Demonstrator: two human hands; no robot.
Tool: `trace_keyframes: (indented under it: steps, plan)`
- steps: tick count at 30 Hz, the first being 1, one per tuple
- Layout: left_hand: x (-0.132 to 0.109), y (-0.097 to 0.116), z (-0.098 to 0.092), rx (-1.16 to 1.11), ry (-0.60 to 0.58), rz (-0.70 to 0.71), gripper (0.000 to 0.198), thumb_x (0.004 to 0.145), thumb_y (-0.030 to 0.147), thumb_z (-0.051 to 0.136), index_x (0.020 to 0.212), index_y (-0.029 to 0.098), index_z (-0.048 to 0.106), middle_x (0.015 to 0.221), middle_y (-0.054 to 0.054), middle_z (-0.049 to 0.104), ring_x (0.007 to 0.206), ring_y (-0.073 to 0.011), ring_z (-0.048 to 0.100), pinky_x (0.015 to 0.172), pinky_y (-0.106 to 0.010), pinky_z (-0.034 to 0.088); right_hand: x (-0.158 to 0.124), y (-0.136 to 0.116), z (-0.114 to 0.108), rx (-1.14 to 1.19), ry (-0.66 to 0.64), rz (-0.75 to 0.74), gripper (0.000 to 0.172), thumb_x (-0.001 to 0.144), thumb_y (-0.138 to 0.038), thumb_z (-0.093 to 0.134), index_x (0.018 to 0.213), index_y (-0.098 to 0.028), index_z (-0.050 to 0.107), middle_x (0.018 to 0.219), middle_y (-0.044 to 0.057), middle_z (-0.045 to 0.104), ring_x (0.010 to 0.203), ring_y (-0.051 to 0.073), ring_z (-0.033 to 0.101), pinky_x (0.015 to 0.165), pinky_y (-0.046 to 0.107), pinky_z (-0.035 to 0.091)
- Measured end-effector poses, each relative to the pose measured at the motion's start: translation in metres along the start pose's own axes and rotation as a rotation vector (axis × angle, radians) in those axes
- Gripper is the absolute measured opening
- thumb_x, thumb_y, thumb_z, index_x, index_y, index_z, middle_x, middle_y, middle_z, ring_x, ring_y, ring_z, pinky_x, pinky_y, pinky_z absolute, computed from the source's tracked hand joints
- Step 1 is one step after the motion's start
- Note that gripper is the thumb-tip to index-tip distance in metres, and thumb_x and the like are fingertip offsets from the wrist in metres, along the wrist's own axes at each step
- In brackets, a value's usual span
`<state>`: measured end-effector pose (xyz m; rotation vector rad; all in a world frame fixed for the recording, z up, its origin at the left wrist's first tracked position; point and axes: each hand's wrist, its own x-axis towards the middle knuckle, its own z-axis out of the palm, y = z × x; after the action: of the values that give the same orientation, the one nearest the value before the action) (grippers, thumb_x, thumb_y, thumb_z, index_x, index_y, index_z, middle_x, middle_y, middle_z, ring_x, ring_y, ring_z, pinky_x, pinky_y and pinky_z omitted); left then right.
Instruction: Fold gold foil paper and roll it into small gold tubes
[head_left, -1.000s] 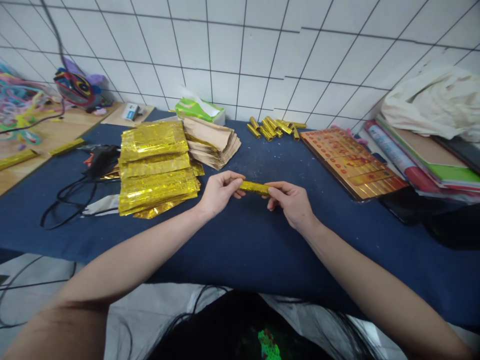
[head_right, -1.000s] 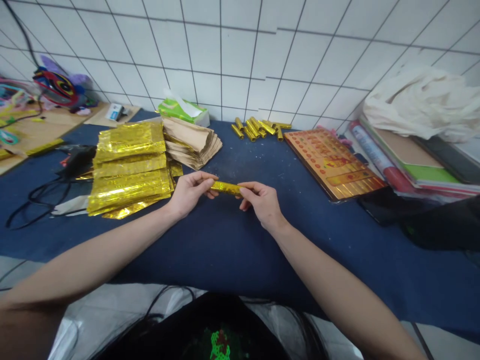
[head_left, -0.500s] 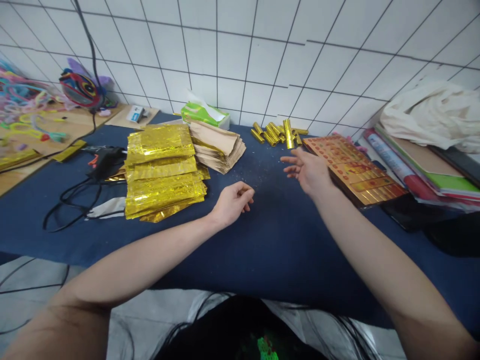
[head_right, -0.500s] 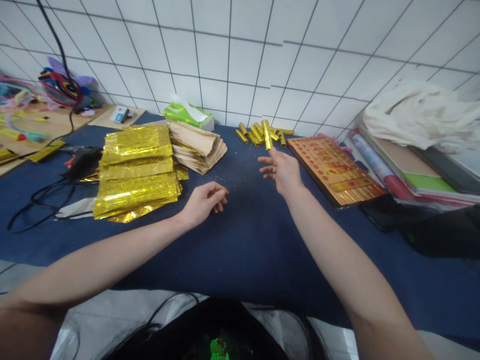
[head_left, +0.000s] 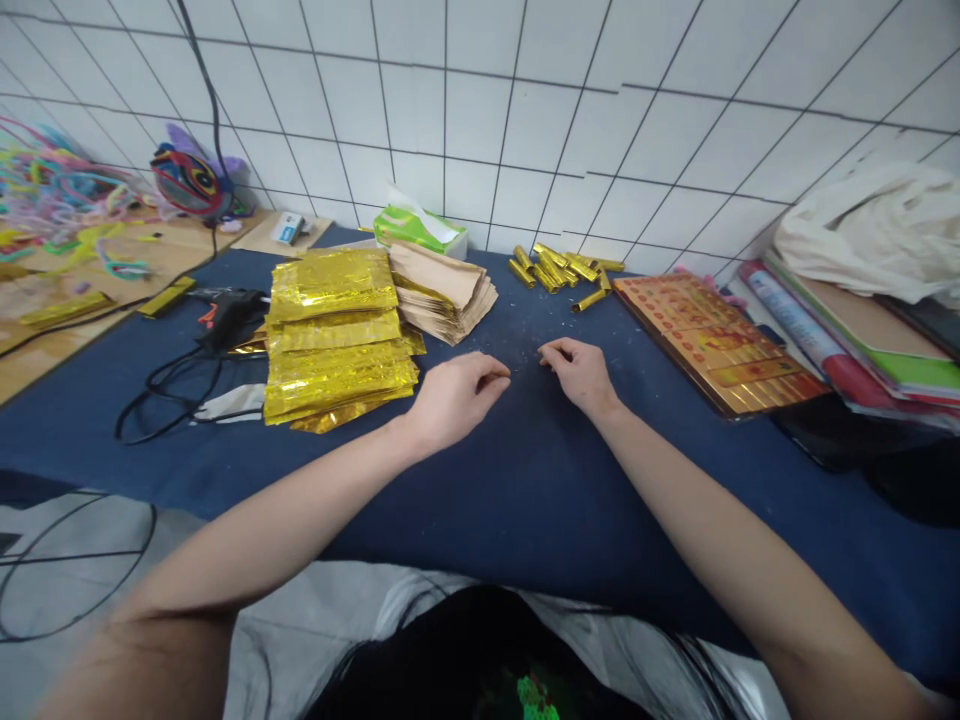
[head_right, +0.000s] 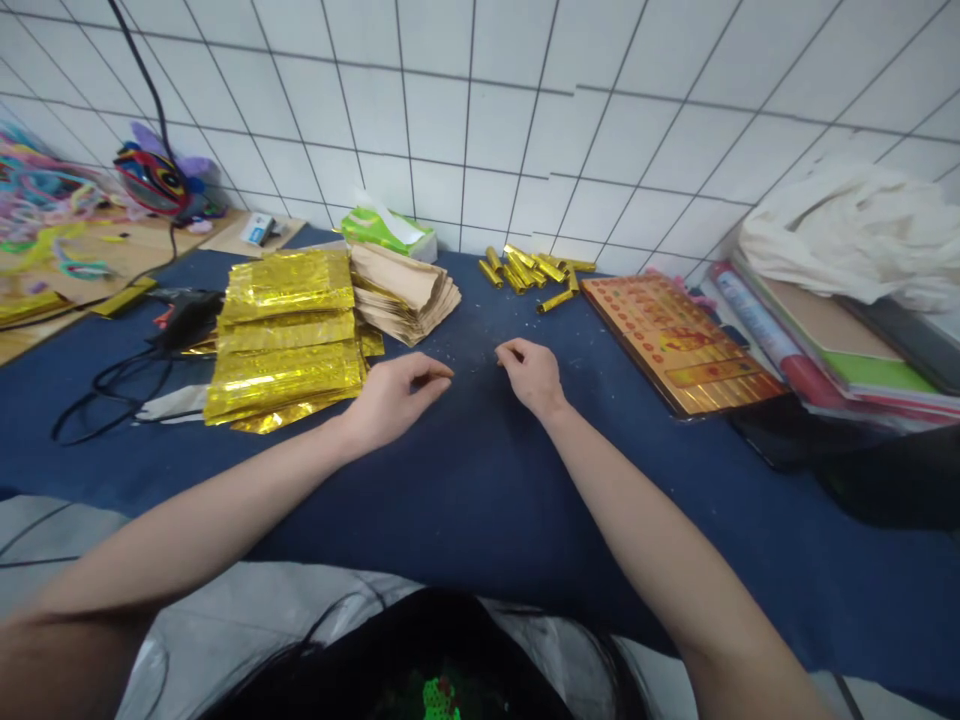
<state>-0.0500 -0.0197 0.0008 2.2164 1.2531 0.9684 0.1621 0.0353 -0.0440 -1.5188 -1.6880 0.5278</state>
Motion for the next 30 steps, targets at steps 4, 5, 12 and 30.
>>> trace_keyframes:
  steps: [4, 5, 12, 30]
  plan:
    - [0.012, -0.016, -0.041, 0.333, 0.15, 0.037, 0.021, 0.083, 0.028, 0.049, 0.091, 0.018, 0.066, 0.089, -0.005, 0.065, 0.087, -0.0188, 0.058, 0.08, -0.032, 0.044, 0.0, 0.001, 0.002, 0.004, -0.01, 0.007, 0.022, 0.075, -0.034, 0.051, 0.072, -0.017, 0.066, 0.066, 0.003, 0.066, 0.06, 0.015, 0.057, 0.058, 0.027, 0.042]
    - [0.014, -0.023, -0.052, 0.442, 0.184, -0.005, 0.023, 0.083, 0.028, 0.047, 0.092, 0.018, 0.066, 0.089, -0.006, 0.064, 0.088, -0.0207, 0.057, 0.08, -0.034, 0.044, 0.0, 0.001, 0.002, 0.006, -0.01, 0.007, 0.022, 0.075, -0.033, 0.051, 0.072, -0.017, 0.066, 0.066, 0.003, 0.066, 0.06, 0.015, 0.057, 0.058, 0.027, 0.042]
    - [0.015, -0.085, -0.106, 1.0, 0.126, -0.34, 0.045, 0.078, 0.034, 0.048, 0.118, 0.014, 0.052, 0.127, -0.018, 0.048, 0.113, -0.0375, 0.044, 0.084, -0.05, 0.039, 0.001, -0.002, 0.002, -0.023, -0.007, -0.011, 0.022, 0.075, -0.032, 0.05, 0.068, -0.018, 0.065, 0.063, 0.002, 0.064, 0.058, 0.015, 0.056, 0.055, 0.026, 0.039]
    - [0.016, -0.09, -0.13, 0.931, 0.03, -0.577, 0.03, 0.082, 0.04, 0.042, 0.086, 0.017, 0.061, 0.087, -0.012, 0.066, 0.085, -0.0285, 0.059, 0.065, -0.033, 0.042, 0.001, -0.003, 0.002, -0.027, -0.008, -0.028, 0.022, 0.075, -0.031, 0.049, 0.069, -0.018, 0.066, 0.065, 0.002, 0.066, 0.061, 0.015, 0.058, 0.059, 0.027, 0.04]
